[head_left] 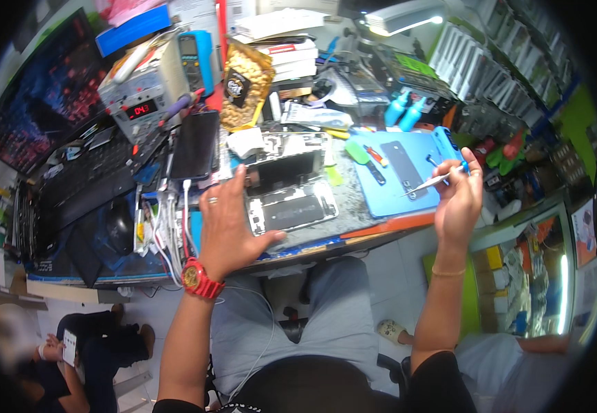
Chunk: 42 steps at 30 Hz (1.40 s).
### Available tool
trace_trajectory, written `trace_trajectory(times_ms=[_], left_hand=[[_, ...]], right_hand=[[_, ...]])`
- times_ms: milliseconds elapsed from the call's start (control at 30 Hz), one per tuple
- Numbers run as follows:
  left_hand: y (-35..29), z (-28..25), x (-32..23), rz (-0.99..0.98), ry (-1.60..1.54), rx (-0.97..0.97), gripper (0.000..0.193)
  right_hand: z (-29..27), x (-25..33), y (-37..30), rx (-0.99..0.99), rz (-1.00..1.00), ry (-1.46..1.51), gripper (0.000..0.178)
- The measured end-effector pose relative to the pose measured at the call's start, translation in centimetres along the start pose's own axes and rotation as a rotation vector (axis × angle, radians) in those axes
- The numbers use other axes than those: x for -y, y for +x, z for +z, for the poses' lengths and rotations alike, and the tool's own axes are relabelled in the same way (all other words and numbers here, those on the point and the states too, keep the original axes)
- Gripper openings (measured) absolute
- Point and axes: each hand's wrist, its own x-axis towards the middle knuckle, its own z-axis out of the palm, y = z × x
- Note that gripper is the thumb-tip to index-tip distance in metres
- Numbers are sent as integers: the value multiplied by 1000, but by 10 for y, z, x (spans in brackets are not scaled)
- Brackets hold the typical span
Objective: The person uses a screwdriver to remove screws from the internal chassis of a mobile phone and then lifts the internal component out of the phone body.
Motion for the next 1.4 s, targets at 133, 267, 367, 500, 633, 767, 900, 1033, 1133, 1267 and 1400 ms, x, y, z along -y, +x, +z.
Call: trace_trajectory(times_ms=[133,267,367,500,633,767,900,1033,1133,1267,1400], left_hand=[[2,3,-1,8,12,-21,141],[4,4,-4,8,12,-27,142],[2,6,1,9,10,-27,144],[3,2,-2,2,7,-27,140],[2,0,0,13,-8,-25,140],[-1,1,2,14,4,-9,139],[-2,2,1,-5,9,2,136],[-6,6,6,7,-4,-21,131],[-12,24,23,50,301,-30,123],[-2,-2,-10,8,-39,-47,108],[-13,10,14,104,-72,-100,90]], right_hand=[[-84,-27,71,-41,169,-143,44],[-124,-73,107,-4,79,-829,33],[-118,-89,107,328,-474,-1381,37],[-83,-89,103,431,-357,-1570,44],[-61,-81,88,248,-669,-1614,38],[-13,-74,29,433,-678,-1256,25],[67,-32,-50,772,-632,-950,14],[143,-5,-98,1018,-622,-750,15],[195,1,-128,1119,-780,-609,16],[234,-8,-149,1146,-927,-577,23],[229,-12,-119,876,-916,-685,29]])
